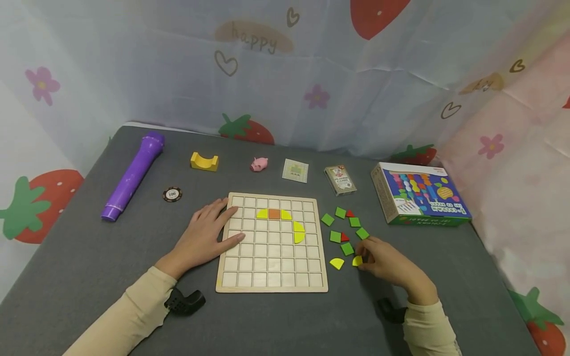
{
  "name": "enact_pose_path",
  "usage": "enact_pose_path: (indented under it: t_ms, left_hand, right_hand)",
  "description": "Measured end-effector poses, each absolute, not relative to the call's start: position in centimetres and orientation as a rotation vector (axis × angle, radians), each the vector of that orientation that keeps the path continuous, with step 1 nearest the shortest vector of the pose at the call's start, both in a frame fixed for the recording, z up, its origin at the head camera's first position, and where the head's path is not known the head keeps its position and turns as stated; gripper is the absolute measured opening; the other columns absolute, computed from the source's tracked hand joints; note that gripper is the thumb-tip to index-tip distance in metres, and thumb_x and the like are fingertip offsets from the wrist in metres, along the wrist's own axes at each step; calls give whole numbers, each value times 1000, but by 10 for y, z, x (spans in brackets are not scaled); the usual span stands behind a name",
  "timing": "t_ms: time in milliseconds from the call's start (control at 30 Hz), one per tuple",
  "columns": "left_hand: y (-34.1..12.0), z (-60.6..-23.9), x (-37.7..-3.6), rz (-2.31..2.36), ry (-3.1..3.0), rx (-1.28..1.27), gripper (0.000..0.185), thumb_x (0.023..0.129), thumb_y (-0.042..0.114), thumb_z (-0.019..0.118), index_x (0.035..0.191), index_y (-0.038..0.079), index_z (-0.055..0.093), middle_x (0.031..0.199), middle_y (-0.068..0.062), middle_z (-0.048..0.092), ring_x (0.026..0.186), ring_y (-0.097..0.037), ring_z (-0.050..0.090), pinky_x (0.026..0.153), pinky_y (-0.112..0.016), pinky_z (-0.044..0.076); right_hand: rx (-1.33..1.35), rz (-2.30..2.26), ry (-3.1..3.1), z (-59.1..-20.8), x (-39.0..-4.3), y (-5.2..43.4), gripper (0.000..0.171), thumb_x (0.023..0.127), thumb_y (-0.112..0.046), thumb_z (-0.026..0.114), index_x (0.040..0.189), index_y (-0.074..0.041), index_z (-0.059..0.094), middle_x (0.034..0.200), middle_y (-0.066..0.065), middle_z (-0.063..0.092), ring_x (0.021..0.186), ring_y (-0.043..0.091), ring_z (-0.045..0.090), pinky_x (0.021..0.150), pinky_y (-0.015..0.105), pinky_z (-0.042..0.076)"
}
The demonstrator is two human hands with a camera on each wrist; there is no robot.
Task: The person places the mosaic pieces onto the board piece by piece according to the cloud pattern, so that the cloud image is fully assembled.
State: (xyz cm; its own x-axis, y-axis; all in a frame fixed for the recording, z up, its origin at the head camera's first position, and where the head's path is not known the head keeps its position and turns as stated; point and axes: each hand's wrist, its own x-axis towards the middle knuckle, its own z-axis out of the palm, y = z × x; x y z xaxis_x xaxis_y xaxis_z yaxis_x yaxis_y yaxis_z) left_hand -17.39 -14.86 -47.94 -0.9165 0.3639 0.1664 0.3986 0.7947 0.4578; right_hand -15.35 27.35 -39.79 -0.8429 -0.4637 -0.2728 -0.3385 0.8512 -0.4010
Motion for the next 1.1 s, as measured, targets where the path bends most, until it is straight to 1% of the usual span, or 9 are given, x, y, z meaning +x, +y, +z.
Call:
enact_pose_path:
  t_ms: [200,433,500,833,1100]
  left_hand:
    - [-149,-480,-174,-763,-2912,-616,76,89,61,53,147,14,39,156,-14,25,144,-34,21,109,-57,20]
    - [-150,-480,-174,-750,-2912,-617,76,89,61,53,147,14,39,156,-15,26,144,-34,21,110,-57,20]
    - [-151,-480,-174,-750,-2911,-617,76,89,60,53,147,14,39,156,-15,26,144,-34,21,110,-57,20]
    - [-151,-479,-173,-769,-2918,-632,72,91,60,52,147,17,40,156,-14,26,144,-33,21,110,-56,19]
    - [-150,-479,-173,-744,-2909,-633,71,91,60,52,146,18,41,156,-14,26,144,-33,21,111,-55,19]
  right_hand:
    - [-613,-419,2698,-397,-153,272,16,84,-9,72,96,-7,61,89,1,54,76,11,50,65,28,47]
    - [-661,-367,2743,-388,-161,263,15,86,-14,71,96,-7,63,86,1,55,74,11,50,65,28,46]
    - [-694,-374,2764,-386,-165,257,16,86,-15,71,97,-7,62,87,1,56,75,11,51,66,28,47]
    - [-870,-368,2765,-376,-197,199,23,89,-20,69,108,-8,62,98,4,59,81,12,56,71,30,50]
    - [-1104,-303,2718,-368,-219,144,24,89,-19,69,109,-7,64,100,5,61,81,14,56,73,29,50]
